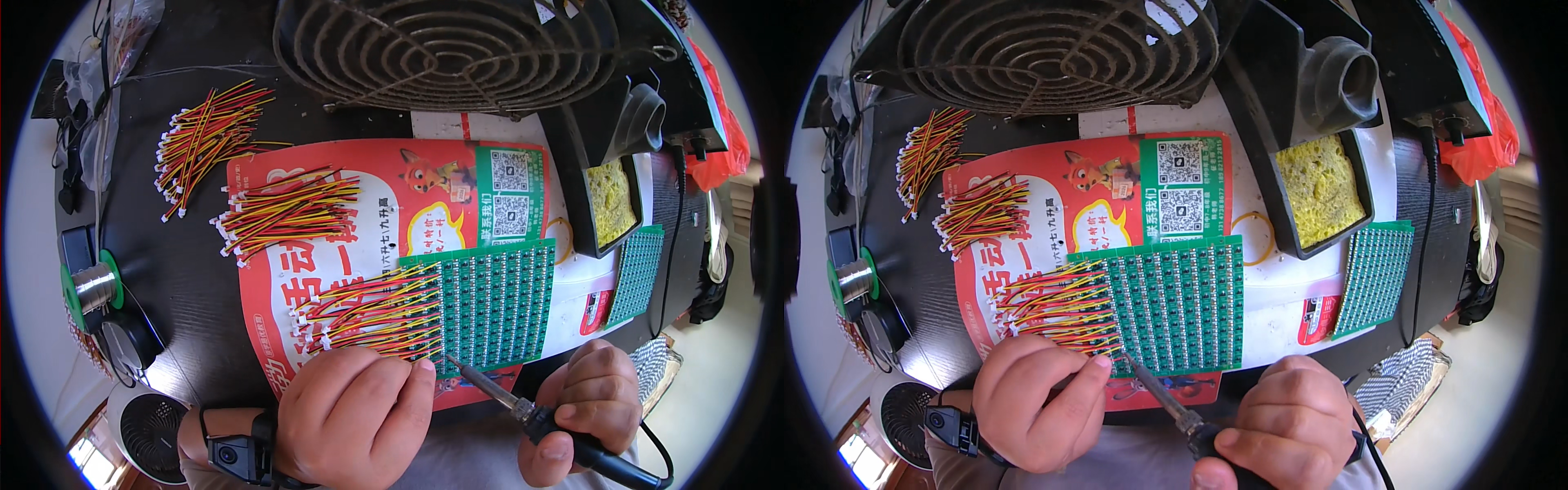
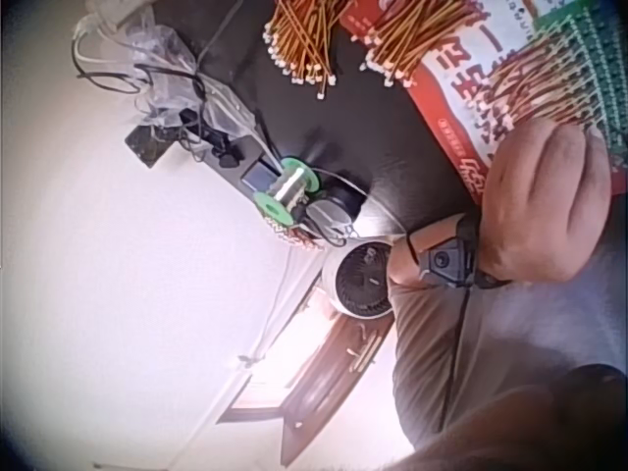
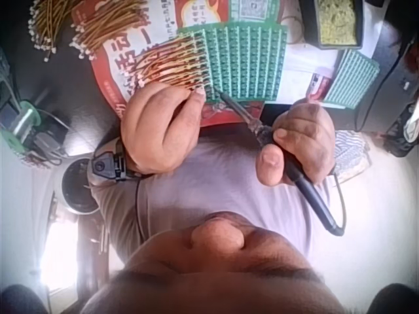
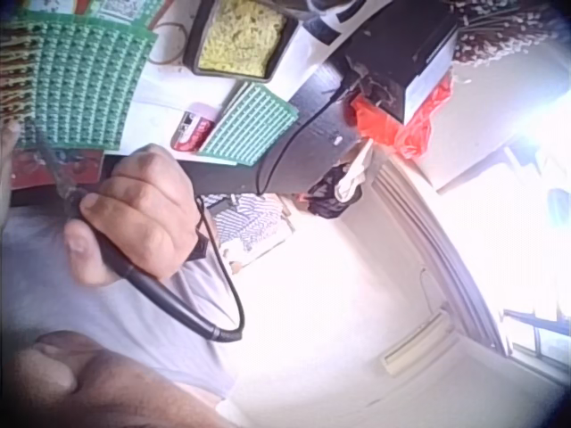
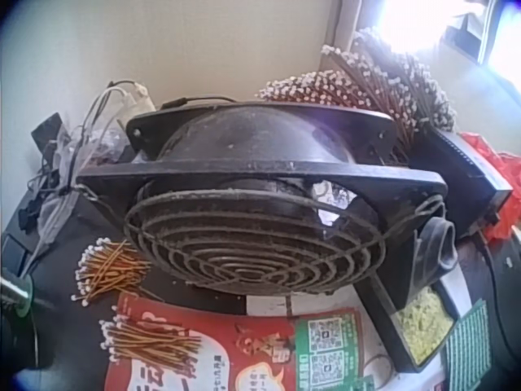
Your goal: Solder small wire components onto a green printed circuit board.
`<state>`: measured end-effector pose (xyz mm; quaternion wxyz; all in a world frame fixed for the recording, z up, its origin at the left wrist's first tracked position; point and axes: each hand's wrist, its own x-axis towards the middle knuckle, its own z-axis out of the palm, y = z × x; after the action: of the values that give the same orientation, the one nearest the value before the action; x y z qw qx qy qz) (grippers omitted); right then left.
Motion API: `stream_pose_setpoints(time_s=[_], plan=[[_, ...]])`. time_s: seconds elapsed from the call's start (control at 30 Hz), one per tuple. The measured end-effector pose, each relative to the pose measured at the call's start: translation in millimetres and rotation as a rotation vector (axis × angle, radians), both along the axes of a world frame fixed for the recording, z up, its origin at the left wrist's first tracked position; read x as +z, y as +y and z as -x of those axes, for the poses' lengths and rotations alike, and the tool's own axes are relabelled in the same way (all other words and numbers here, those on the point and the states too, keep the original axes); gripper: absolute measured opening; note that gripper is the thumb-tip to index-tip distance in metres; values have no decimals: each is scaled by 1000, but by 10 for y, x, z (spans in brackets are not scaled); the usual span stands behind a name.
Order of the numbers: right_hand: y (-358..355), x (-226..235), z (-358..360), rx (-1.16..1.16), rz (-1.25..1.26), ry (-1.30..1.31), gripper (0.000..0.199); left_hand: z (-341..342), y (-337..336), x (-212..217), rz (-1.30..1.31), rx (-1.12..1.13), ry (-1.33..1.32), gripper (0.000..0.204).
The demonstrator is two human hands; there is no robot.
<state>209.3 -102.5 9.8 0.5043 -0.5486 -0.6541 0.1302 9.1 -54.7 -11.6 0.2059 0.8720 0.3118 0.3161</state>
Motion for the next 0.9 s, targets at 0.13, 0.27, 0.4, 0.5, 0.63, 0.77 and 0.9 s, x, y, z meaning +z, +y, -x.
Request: stream_pose_setpoints(time_s=[0.13, 0.27, 0.4, 0.5, 0.63, 0.77, 0.9], plan=[[8, 19, -17, 27, 24, -21, 25, -9, -17, -3, -1, 20, -2, 32], [-32, 58, -91, 91, 81, -9, 26, -15, -15, -6, 0, 24, -6, 32], [-26, 70, -115, 124, 112, -28, 27, -12, -20, -20, -6, 26, -7, 31], [-29, 92, -118, 135, 133, -35, 27, -2, -25, -25, -6, 20, -5, 31], [-26, 73, -99, 106, 107, -45, 26, -1, -12, -19, -12, 5, 3, 31], [19, 68, 1, 28, 88, -61, 26, 3, -2, -1, -12, -8, 24, 31], [9, 71, 26, 16, 92, -52, 26, 4, -14, 0, -10, -4, 34, 31]])
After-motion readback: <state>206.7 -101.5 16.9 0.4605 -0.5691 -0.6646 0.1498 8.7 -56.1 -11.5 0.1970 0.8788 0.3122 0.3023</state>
